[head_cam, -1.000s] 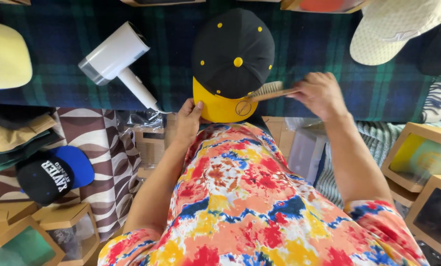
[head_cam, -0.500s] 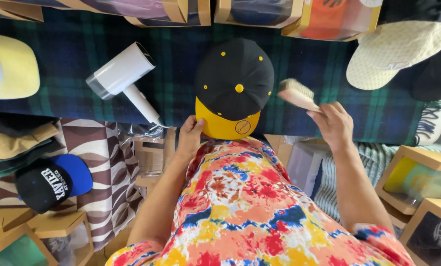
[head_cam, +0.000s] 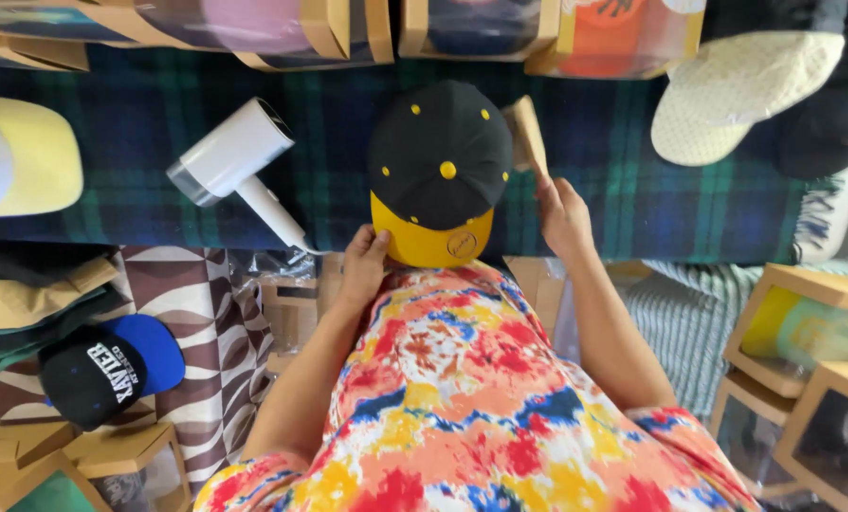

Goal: The person uses a brush to clean the exterior and interior of a black and yellow cap. They brush the crown, brim, and inner lining, then flip the cap to clean the underside of the brim and the inside panels.

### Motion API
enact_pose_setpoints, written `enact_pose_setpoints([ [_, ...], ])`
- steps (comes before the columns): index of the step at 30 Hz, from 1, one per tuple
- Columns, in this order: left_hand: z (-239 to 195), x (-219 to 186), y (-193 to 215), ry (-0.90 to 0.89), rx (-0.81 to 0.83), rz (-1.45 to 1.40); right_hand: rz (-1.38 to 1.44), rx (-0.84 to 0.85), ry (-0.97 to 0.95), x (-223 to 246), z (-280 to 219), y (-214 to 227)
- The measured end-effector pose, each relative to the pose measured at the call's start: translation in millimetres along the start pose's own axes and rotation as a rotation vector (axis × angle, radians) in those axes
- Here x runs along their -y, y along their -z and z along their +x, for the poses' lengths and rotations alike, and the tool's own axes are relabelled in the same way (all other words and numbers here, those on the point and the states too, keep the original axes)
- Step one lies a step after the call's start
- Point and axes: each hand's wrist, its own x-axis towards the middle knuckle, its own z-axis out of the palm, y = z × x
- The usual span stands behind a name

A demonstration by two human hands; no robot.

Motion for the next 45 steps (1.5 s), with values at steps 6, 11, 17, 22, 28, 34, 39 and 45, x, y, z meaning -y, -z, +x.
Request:
enact_pose_setpoints([
  [6,-34,-66,-19,0.133,0.008,0.009,0.539,-0.037,-0.02,11,-66,-55],
  [11,-32,-74,-12,0.16,-0.02,0.099,0.397,-0.099,-0.214,-12,-33,-59],
  [17,-57,-124,-37,0.166,0.015,0.315,0.144,-0.157,0.392,69,-61,-3],
  [22,-44,-112,-20,0.187,-0.024,0.685,0.008,0.017,-0.092,50,0,-10],
  [28,-63,-147,-43,-0.082,-0.142,0.813,0.273,-0.239,0.043,61,-49,-6],
  [34,-78,-204,-132,-0.319,0.369,0.368,0.227,-0.141,0.701,117,-96,-20],
  [39,-37,-231,-116,-0.329,0.173,0.525,0.016,-0.235,1.114,149,-86,-19],
  [45,-26,-295,-95,-0.33,0.468,1.411,-0.04,-0.254,1.188,126,-85,-33],
])
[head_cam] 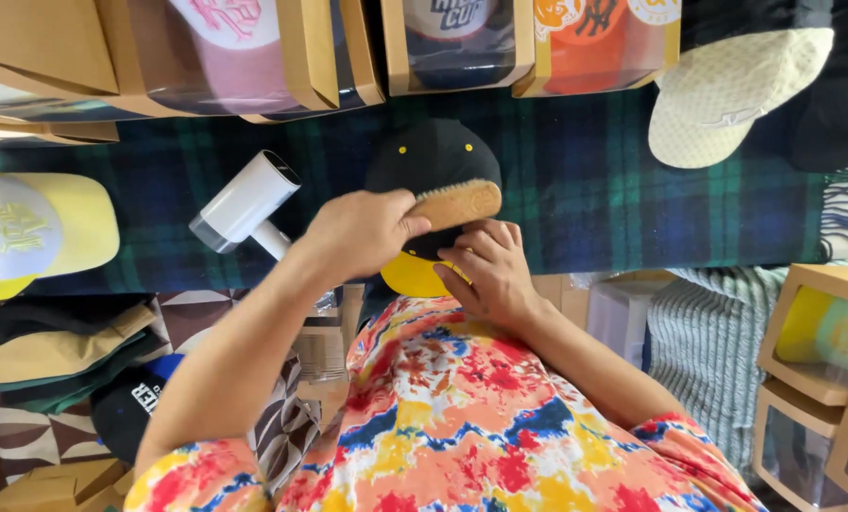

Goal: The person uses a brush to clean the exterior and interior of a black and yellow cap. They brush the crown, brim, and inner lining, then flip the cap to clean the underside of the brim and the inside panels.

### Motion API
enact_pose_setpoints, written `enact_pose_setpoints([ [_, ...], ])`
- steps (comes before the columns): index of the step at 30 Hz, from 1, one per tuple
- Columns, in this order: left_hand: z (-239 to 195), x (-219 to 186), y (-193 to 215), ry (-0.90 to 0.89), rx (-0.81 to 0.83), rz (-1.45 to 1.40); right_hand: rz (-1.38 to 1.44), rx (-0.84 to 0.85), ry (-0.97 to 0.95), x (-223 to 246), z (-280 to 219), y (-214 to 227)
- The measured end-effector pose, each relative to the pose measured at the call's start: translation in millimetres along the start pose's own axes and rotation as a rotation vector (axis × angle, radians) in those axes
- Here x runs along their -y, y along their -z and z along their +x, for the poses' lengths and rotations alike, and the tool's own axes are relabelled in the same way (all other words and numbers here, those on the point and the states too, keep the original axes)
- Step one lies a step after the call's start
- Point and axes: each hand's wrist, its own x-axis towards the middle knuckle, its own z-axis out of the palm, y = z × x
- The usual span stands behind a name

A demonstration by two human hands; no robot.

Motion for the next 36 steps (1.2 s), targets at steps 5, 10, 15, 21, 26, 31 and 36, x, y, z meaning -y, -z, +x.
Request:
enact_pose_setpoints([
  [5,37,7,7,-0.267,-0.468,0.444,-0.017,-0.015,0.032,-2,5,0],
  [10,73,-29,-3,-0.499,-0.277,0.476,-0.031,0.004,0.026,-3,6,-7],
  [15,167,-25,4,-0.044,0.12,0.572,-0.049,0.134,-0.041,5,7,1],
  [21,196,-36,6,0.266,0.231,0.597,-0.036,0.134,-0.042,-3,1,-4],
  [26,138,-33,21,-0.098,-0.006,0.563,-0.042,0.152,-0.016,0,8,4],
  [31,70,-50,53,-0.302,0.328,0.486,-0.082,0.15,0.035,0,14,2],
  [36,145,-28,10,-0.221,0.052,0.555,-0.086,0.074,0.004,5,16,-2],
])
